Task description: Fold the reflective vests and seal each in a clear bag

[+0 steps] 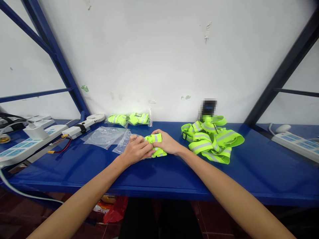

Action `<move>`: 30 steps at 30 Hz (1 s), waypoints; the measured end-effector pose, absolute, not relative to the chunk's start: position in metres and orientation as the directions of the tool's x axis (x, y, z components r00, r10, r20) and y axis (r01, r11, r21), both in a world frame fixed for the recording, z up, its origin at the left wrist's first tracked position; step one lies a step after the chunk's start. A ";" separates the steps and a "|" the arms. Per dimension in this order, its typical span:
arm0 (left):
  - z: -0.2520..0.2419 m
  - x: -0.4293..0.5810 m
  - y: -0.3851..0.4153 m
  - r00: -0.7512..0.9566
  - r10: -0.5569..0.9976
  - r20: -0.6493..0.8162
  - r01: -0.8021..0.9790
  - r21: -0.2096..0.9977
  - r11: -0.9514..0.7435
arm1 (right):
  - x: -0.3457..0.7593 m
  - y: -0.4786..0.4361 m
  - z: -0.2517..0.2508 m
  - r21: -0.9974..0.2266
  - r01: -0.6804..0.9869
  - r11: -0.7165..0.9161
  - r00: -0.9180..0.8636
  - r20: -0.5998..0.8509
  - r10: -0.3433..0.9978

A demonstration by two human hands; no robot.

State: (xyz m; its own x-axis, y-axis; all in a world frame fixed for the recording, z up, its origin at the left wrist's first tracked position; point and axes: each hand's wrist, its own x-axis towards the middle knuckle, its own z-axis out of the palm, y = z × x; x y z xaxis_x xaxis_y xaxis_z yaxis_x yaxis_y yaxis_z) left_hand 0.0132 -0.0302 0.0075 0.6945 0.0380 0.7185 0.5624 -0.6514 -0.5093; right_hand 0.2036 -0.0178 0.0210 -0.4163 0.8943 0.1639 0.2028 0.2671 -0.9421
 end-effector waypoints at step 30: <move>0.004 -0.005 -0.021 0.652 0.626 0.428 0.669 0.064 -0.740 | 0.213 -0.016 0.014 -0.781 0.350 0.517 -0.433 0.354 0.829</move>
State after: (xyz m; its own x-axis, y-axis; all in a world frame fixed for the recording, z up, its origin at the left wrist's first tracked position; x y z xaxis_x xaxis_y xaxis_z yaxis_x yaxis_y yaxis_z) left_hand -0.0051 -0.0207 0.0038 0.6519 0.6260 0.4278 0.6691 -0.7404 0.0638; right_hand 0.2127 -0.0159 0.0139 -0.4327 0.8289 0.3544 0.3500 0.5168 -0.7813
